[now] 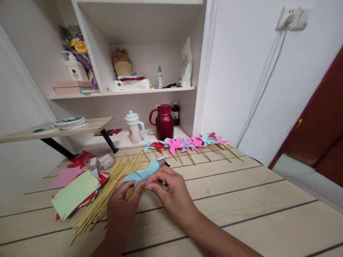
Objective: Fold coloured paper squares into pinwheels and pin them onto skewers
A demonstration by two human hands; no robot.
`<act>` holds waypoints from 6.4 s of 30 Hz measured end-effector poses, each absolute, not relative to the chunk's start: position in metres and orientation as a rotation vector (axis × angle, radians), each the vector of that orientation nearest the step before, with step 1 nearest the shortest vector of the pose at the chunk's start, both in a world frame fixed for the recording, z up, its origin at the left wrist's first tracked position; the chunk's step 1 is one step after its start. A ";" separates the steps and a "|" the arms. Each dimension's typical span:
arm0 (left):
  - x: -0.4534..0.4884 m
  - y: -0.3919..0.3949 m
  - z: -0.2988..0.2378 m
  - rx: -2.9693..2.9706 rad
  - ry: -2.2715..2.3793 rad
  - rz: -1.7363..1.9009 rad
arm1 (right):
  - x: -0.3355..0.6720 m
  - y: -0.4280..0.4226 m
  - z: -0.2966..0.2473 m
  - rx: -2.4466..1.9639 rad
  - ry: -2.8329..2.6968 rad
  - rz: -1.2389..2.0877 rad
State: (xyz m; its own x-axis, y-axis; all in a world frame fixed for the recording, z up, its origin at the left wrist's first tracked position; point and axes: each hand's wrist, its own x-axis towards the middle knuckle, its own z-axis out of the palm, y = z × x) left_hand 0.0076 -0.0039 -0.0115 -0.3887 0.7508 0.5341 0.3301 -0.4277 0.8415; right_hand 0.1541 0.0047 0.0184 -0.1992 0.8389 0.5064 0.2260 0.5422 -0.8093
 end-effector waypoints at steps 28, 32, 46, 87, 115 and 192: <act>0.010 -0.016 0.000 1.501 1.587 1.798 | 0.162 0.011 0.017 -0.821 -1.608 0.952; 0.012 -0.019 0.000 1.541 1.585 1.810 | 0.162 0.009 0.020 -0.782 -1.642 0.836; 0.013 -0.021 -0.001 1.698 1.470 1.831 | 0.162 0.006 0.021 -0.800 -1.636 0.825; -0.001 -0.020 -0.001 2.515 1.434 2.067 | 0.147 -0.006 0.014 -0.866 -1.455 0.765; -0.013 -0.031 0.015 3.087 1.197 1.999 | 0.159 -0.003 0.006 -0.623 -1.618 0.481; -0.009 -0.029 0.018 2.968 1.053 2.006 | 0.165 -0.003 0.007 -0.461 -1.742 0.372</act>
State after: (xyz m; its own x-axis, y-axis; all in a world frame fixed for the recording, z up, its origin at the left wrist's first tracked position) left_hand -0.0086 -0.0287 0.0184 0.3261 0.1103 0.9389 0.7101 -0.6842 -0.1663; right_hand 0.1648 -0.0030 0.0066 -0.1868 0.4950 0.8486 0.1055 0.8689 -0.4836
